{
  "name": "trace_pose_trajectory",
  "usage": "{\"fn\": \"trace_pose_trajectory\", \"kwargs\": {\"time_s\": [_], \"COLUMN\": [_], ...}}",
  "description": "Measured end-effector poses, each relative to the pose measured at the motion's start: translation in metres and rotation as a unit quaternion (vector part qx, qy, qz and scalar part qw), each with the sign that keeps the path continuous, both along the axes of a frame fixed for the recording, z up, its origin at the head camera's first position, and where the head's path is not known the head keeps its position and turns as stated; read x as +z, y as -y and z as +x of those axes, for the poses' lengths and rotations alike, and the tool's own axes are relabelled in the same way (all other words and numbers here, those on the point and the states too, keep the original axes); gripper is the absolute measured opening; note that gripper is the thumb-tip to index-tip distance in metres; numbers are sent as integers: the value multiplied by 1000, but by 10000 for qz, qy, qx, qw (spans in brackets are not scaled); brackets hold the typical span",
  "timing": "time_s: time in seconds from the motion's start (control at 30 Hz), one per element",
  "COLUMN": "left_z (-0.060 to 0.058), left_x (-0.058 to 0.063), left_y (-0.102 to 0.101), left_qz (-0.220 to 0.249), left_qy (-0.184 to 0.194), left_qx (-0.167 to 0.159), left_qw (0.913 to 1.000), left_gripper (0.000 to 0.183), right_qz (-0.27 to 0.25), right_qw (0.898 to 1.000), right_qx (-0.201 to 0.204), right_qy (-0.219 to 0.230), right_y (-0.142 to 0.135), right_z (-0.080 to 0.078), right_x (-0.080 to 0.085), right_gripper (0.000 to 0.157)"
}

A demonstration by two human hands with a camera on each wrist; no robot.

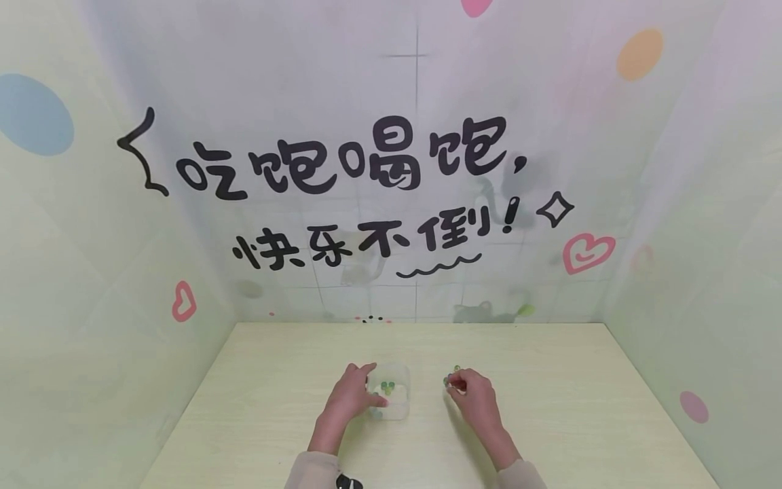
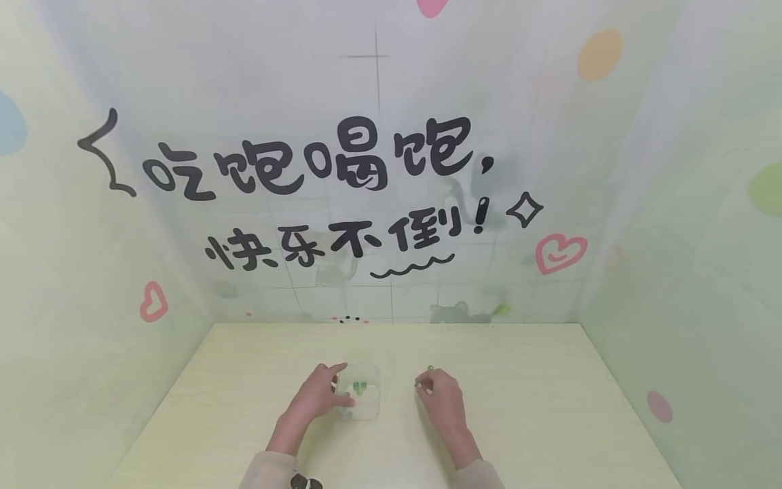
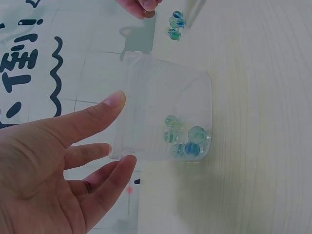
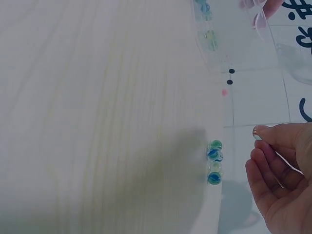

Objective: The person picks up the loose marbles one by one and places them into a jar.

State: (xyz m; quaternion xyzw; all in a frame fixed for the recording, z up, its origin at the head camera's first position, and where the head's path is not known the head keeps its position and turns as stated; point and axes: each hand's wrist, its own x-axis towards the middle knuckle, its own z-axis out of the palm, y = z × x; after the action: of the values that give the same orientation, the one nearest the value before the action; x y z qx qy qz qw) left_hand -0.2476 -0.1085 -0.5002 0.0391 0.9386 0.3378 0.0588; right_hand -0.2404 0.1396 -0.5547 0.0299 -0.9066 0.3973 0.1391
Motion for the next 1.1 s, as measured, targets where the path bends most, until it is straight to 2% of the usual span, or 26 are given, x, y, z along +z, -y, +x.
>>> {"fn": "trace_pose_trajectory", "kwargs": {"time_s": [1.1], "left_z": [-1], "left_x": [-1], "left_y": [2], "left_qz": [163], "left_qy": [62], "left_qx": [-80], "left_qw": [9998], "left_gripper": [76], "right_qz": [169], "right_qw": [9992], "right_qx": [364], "right_qy": [-92], "right_y": [27], "right_z": [2], "right_x": [7], "right_gripper": [12]}}
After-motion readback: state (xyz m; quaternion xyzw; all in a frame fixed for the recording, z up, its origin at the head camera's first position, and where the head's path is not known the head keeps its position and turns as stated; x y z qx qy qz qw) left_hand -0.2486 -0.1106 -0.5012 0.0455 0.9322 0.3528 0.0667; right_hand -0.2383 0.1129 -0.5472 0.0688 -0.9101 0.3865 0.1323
